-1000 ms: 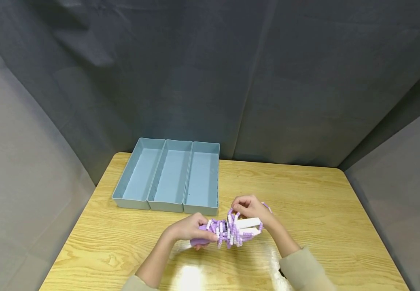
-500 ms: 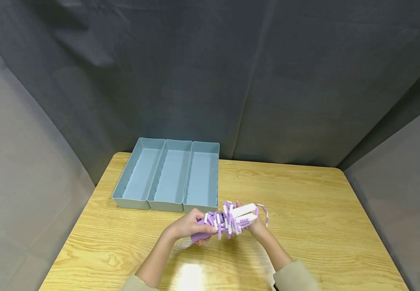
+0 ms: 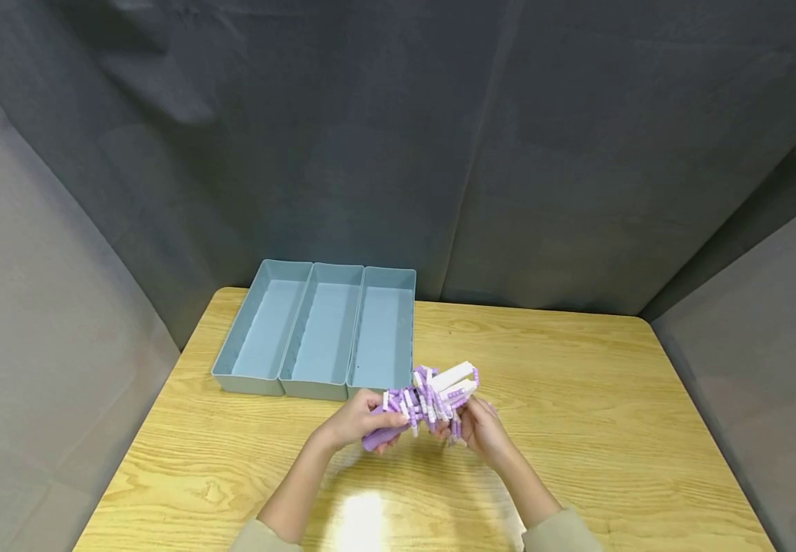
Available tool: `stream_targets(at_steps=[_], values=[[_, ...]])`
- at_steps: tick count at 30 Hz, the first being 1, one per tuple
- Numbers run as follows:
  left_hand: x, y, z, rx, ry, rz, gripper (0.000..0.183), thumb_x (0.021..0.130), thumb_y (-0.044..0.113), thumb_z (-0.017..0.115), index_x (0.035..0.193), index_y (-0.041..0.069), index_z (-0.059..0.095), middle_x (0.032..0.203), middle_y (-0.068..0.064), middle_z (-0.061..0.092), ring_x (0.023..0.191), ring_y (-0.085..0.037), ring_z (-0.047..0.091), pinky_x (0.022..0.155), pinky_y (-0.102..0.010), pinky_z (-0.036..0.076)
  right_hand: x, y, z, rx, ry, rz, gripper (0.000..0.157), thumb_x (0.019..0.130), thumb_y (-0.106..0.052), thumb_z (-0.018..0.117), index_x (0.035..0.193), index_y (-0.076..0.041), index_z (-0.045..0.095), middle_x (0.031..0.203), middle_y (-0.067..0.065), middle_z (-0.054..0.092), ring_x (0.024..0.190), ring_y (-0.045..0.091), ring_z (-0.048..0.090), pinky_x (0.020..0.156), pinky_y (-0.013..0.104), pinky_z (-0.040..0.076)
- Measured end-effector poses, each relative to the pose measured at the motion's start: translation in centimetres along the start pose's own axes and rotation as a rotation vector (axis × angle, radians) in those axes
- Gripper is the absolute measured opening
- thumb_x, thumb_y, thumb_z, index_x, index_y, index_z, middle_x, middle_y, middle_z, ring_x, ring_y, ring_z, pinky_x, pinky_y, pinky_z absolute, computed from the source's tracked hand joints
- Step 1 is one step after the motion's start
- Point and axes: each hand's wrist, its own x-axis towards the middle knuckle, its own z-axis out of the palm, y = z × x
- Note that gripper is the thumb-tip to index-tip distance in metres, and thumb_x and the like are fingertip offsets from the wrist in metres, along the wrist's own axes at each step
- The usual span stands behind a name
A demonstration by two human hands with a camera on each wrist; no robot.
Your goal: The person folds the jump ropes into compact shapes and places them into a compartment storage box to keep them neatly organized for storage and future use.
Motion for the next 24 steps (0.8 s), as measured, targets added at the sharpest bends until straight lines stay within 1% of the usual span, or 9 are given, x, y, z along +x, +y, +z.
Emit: stream_targets(at_steps=[3,6,8,11,14,17,19,22,24], values=[[0.0,0.1,0.2,-0.018,0.035,0.008,0.034,0.090,0.012,0.055,0.080,-0.020,0.053,0.064,-0.040,0.048,0.044,-0.011,0.052,0.035,-0.028,0.045,-0.1,0.0,-0.1,0.058,-0.044,0.010,0.042,0.103,-0.017,0.018,0.110,-0.009,0.058,0.092,0.004,0.063,0.078,0.012,0.061,0.068,0.021,0.052],[0.1,-0.8,0.0,-0.020,0.059,-0.005,0.034,0.091,0.012,0.054,0.082,-0.021,0.053,0.066,-0.043,0.047,0.044,-0.010,0.053,0.035,-0.029,0.045,-0.3,-0.1,-0.1,0.103,-0.068,0.015,0.041,0.102,-0.014,0.018,0.111,-0.006,0.058,0.090,0.008,0.064,0.078,0.014,0.063,0.068,0.022,0.053],[0.2,-1.5,-0.2,-0.017,0.077,-0.025,0.034,0.091,0.012,0.053,0.083,-0.021,0.053,0.068,-0.043,0.048,0.045,-0.010,0.054,0.036,-0.029,0.046,-0.4,-0.2,0.0,0.119,-0.070,0.020,0.042,0.102,-0.014,0.018,0.111,-0.005,0.058,0.092,0.009,0.066,0.079,0.015,0.064,0.069,0.022,0.054],[0.4,-2.3,-0.4,-0.013,0.118,-0.054,0.036,0.091,0.015,0.054,0.084,-0.020,0.055,0.067,-0.039,0.052,0.044,-0.011,0.054,0.037,-0.030,0.047,-0.7,-0.5,0.1,0.132,-0.067,0.032,0.042,0.102,-0.014,0.016,0.115,-0.004,0.055,0.096,0.010,0.067,0.081,0.016,0.065,0.070,0.022,0.054],[0.4,-2.4,-0.5,-0.016,0.157,-0.070,0.039,0.090,0.018,0.056,0.083,-0.020,0.055,0.066,-0.037,0.053,0.044,-0.012,0.054,0.038,-0.033,0.049,-0.9,-0.8,0.3,0.139,-0.050,0.051,0.040,0.102,-0.013,0.017,0.120,-0.004,0.052,0.098,0.011,0.067,0.083,0.016,0.066,0.070,0.021,0.054],[0.4,-2.4,-0.4,-0.025,0.178,-0.077,0.043,0.088,0.020,0.058,0.082,-0.022,0.054,0.067,-0.042,0.049,0.043,-0.012,0.054,0.038,-0.031,0.049,-1.1,-1.1,0.5,0.151,-0.049,0.061,0.040,0.102,-0.010,0.017,0.123,-0.004,0.051,0.098,0.011,0.067,0.084,0.016,0.066,0.069,0.020,0.054],[0.4,-2.5,-0.4,-0.031,0.186,-0.075,0.044,0.088,0.021,0.059,0.081,-0.023,0.054,0.066,-0.042,0.049,0.043,-0.011,0.054,0.038,-0.027,0.048,-1.2,-1.3,0.6,0.165,-0.051,0.063,0.040,0.101,-0.008,0.017,0.122,-0.003,0.051,0.098,0.011,0.067,0.084,0.016,0.066,0.070,0.019,0.054],[0.5,-2.6,-0.4,-0.038,0.208,-0.083,0.044,0.088,0.020,0.059,0.082,-0.023,0.054,0.061,-0.030,0.055,0.043,-0.011,0.054,0.039,-0.022,0.047,-1.3,-1.6,0.8,0.187,-0.058,0.059,0.042,0.101,-0.005,0.016,0.122,-0.003,0.052,0.099,0.012,0.067,0.086,0.016,0.066,0.072,0.020,0.054],[0.6,-2.6,-0.4,-0.041,0.229,-0.094,0.041,0.089,0.019,0.058,0.082,-0.022,0.054,0.059,-0.019,0.058,0.043,-0.011,0.054,0.039,-0.022,0.047,-1.3,-1.9,0.9,0.198,-0.059,0.062,0.042,0.101,-0.004,0.016,0.123,-0.003,0.051,0.100,0.012,0.067,0.087,0.016,0.065,0.075,0.021,0.054]])
